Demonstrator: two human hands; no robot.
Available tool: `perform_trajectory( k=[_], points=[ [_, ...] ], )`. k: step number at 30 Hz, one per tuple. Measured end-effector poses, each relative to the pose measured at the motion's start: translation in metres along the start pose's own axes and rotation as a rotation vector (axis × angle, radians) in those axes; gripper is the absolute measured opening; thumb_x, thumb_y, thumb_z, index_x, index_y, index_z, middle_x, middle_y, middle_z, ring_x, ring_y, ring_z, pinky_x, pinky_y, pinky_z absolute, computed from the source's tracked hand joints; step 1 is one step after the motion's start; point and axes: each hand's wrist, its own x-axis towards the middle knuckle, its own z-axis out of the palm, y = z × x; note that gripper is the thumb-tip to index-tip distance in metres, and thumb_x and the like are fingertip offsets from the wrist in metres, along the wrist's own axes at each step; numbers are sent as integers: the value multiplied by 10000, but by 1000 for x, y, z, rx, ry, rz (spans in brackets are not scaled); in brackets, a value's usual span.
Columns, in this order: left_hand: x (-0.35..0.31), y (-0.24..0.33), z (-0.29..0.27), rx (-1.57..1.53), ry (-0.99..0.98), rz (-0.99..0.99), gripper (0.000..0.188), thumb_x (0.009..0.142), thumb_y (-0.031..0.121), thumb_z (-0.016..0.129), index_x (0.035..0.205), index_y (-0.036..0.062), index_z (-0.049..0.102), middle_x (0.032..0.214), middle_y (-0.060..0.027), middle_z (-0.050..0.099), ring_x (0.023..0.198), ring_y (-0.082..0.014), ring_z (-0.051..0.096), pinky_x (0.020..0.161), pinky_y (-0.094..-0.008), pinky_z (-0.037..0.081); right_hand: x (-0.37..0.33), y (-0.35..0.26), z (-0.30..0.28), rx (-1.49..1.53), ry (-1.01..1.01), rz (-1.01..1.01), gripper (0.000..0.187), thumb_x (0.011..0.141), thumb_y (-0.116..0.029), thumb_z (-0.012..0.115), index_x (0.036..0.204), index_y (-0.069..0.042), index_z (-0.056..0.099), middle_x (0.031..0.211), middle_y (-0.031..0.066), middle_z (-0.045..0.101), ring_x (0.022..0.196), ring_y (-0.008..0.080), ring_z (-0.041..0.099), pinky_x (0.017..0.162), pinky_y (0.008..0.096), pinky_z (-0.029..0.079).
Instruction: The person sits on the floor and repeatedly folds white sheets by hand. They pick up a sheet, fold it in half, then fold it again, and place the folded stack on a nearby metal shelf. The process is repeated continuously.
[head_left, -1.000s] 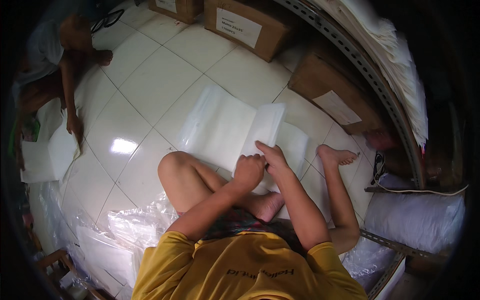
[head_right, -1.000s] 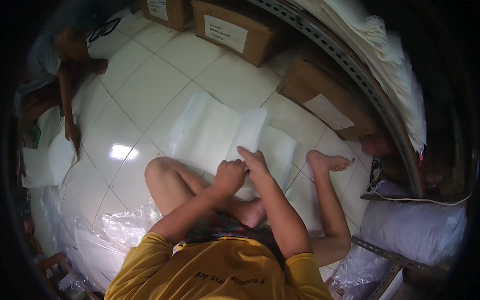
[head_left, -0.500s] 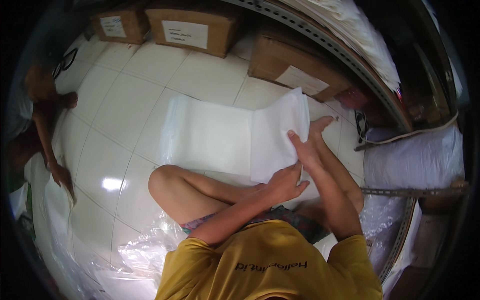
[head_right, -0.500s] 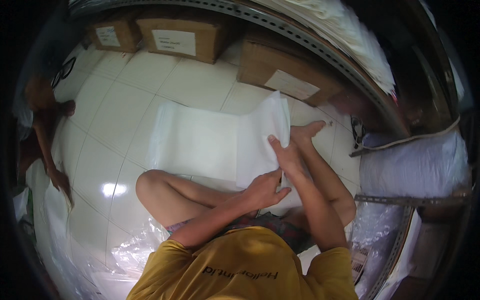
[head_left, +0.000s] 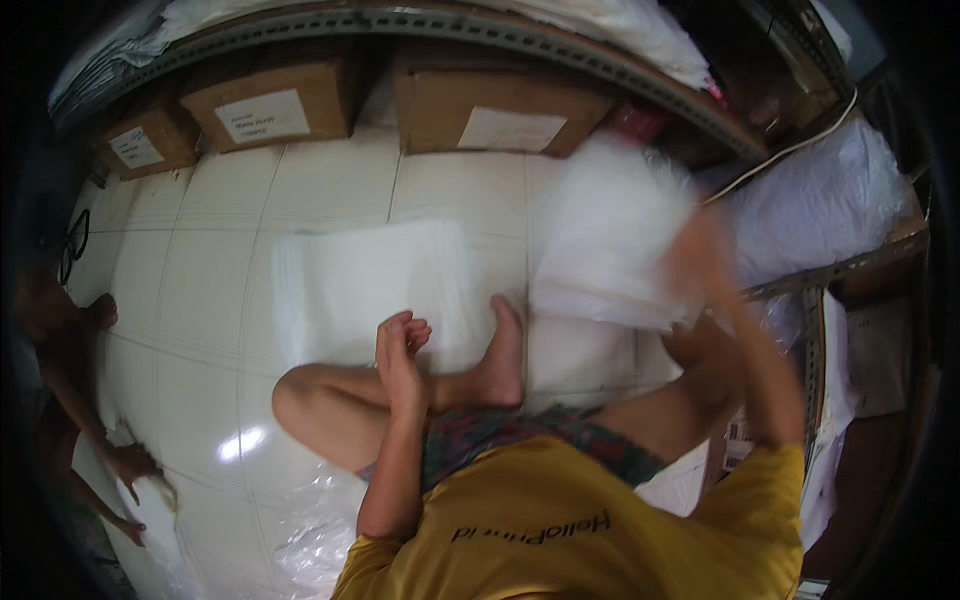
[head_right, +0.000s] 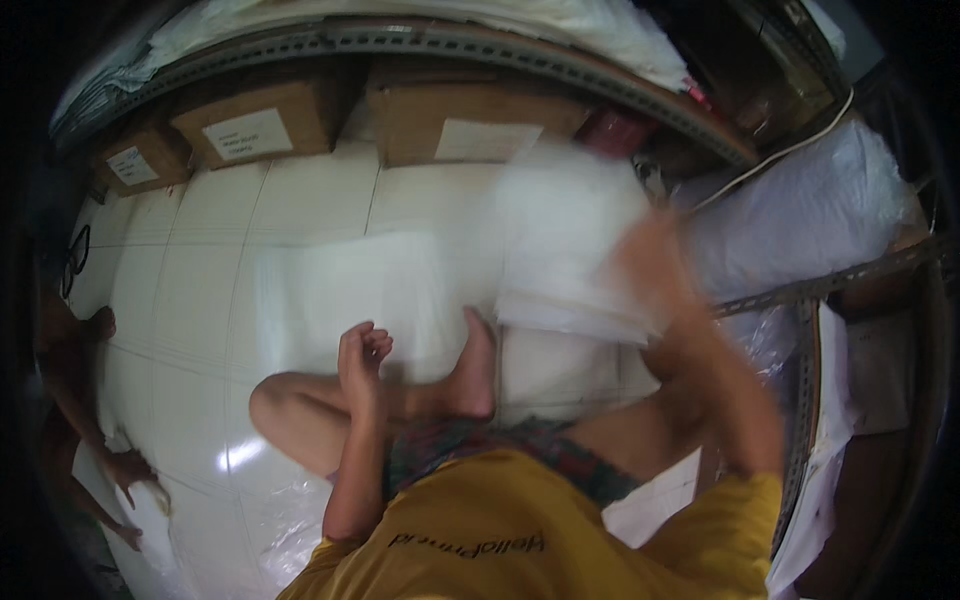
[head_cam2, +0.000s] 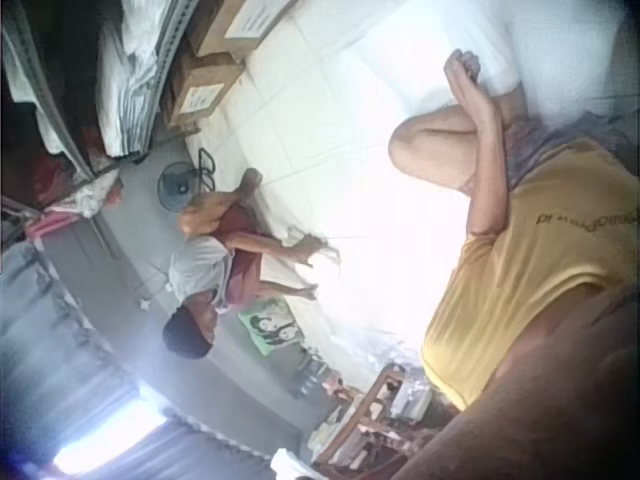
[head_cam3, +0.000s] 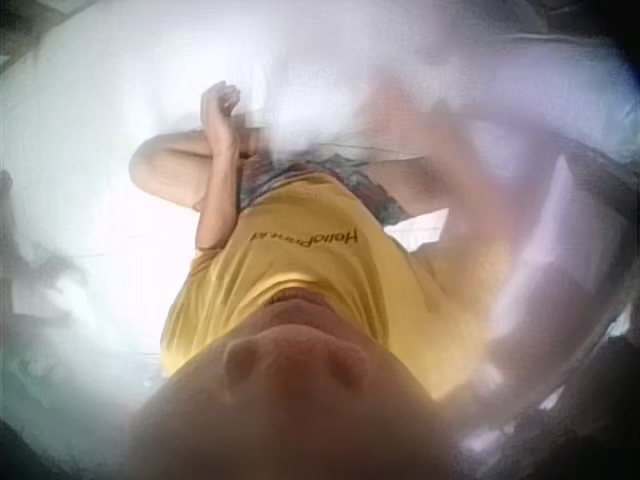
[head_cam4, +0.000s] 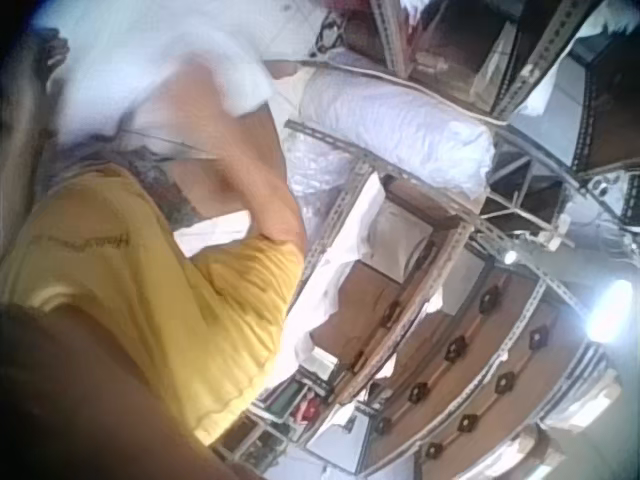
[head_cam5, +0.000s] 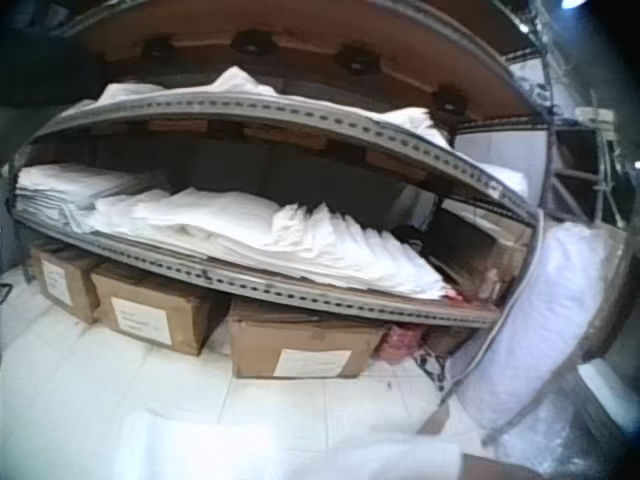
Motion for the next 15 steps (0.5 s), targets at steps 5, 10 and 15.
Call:
perform_trajectory(
  k=[5,10,15],
  points=[
    [-2,1,35,16,-238,-53,585,1041,497,283,1297,8,480,1284,-140,539,1253,-253,484,1083,-415,342,-40,21,47,122,-337,252,247,821,-90,562,1014,9,680,876,182,708,811,341,693,749,404,545],
    [8,-10,51,-25,-392,-143,738,1001,624,277,1413,25,399,1441,-138,431,1384,-246,354,1162,-428,225,-35,25,11,116,-255,155,259,780,-92,587,1007,-15,684,887,177,706,841,359,682,779,417,534],
    [4,-15,39,-226,-449,-311,735,999,606,323,1484,54,321,1482,-175,403,1392,-299,347,1165,-452,221,-65,19,35,272,-408,299,277,740,-94,612,1000,-38,688,898,172,704,870,377,672,808,431,524]
  ],
)
